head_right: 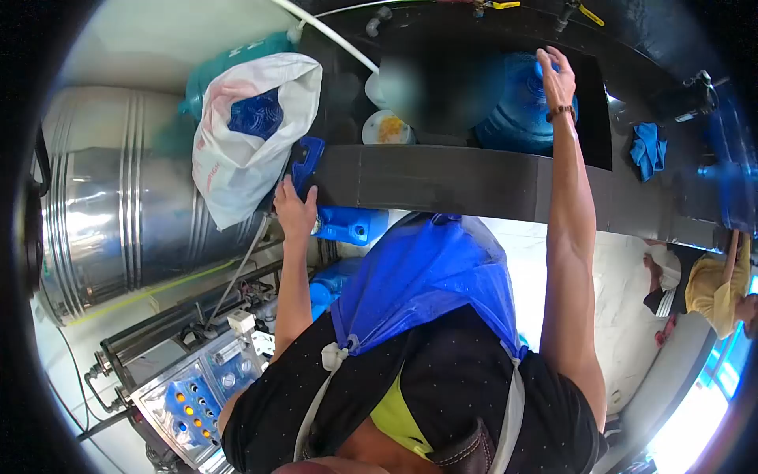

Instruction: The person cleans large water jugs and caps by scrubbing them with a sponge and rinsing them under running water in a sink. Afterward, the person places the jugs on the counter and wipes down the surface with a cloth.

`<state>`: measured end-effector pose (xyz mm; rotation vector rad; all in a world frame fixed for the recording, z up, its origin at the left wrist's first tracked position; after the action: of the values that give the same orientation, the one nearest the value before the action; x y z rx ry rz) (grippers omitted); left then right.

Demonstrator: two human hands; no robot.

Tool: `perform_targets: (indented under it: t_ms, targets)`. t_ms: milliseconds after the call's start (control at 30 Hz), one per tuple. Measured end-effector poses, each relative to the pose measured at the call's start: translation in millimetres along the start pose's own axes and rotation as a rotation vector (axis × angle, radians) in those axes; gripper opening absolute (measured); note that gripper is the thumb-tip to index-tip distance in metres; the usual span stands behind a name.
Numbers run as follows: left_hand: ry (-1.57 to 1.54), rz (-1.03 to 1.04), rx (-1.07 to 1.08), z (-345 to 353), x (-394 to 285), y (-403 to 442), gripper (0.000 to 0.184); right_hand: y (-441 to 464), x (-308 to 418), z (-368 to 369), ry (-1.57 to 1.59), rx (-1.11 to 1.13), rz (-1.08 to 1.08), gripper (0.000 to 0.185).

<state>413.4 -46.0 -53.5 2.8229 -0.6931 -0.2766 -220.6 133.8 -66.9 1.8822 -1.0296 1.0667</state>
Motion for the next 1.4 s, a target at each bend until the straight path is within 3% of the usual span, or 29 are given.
perform_targets:
  t_ms: [100,167,200,333,367,433,500,567,633,733,833,867,967,1000,1033,1100,1200,1233,1333,1400]
  targets:
    - [0.128,0.006,0.045,18,2,9,0.052,9,-15,23,0.047,0.098,-0.015,0.033]
    - [0.162,-0.042,0.146,31,9,20,0.045,8,-20,16,0.058,0.050,-0.013,0.028]
    - [0.164,0.093,0.063,22,-7,21,0.038,3,-19,10,0.255,-0.016,-0.008,0.027]
    - [-0.353,0.289,-0.100,-7,-80,32,0.034,-19,-1,1,0.342,0.042,-0.025,0.035]
    - [-0.626,0.256,0.063,8,-108,38,0.034,-23,-13,14,0.475,0.103,0.131,0.041]
    - [-1.135,0.161,0.398,39,-169,40,0.034,-30,-1,29,0.496,0.111,0.196,0.053]
    - [-1.485,0.029,0.728,78,-241,39,0.037,-29,5,47,0.512,0.132,0.120,0.065]
    - [-1.580,0.104,0.776,91,-310,52,0.037,-31,1,55,0.562,0.138,0.153,0.072]
    - [-1.649,0.060,0.819,109,-358,64,0.038,-32,-8,55,0.621,0.125,0.217,0.077]
    - [-1.644,0.296,0.776,124,-414,80,0.039,-33,-14,52,0.658,0.122,0.258,0.080]
    - [-1.403,0.285,0.639,126,-426,77,0.042,-25,-23,53,0.654,0.129,0.243,0.081]
    - [-1.403,0.246,0.630,120,-425,73,0.036,-30,-28,56,0.660,0.106,0.286,0.081]
    - [-1.322,0.063,0.875,109,-424,80,0.025,-37,-28,50,0.621,-0.011,0.326,0.081]
    - [-1.350,0.085,0.910,96,-424,86,0.023,-40,-36,50,0.525,-0.067,0.348,0.085]
    - [-1.402,-0.031,0.958,76,-420,94,0.026,-39,-48,52,0.429,-0.118,0.369,0.089]
    - [-1.502,-0.121,1.159,56,-411,106,0.027,-31,-51,56,0.455,-0.101,0.391,0.096]
    - [-1.310,0.087,0.802,12,-365,126,0.041,-34,-11,56,0.775,0.149,0.456,0.110]
    - [-1.263,0.163,0.643,1,-340,127,0.044,-29,-10,42,0.806,0.081,0.493,0.109]
    - [-0.686,0.330,0.073,-35,-245,112,0.034,-14,-17,30,1.116,0.139,0.635,0.093]
    - [-0.449,0.328,-0.103,-37,-184,86,0.033,-3,-21,25,1.274,0.192,0.714,0.077]
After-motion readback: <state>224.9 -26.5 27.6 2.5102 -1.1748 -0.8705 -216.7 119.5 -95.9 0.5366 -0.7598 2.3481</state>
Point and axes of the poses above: each hand's wrist, its own y-axis towards the middle knuckle, its own z-axis out of the palm, x = y × z, the point moved 10 cm from there along y, towards the middle knuckle, and after that the axes turned 2 degrees about z, right-handed, at the moved point
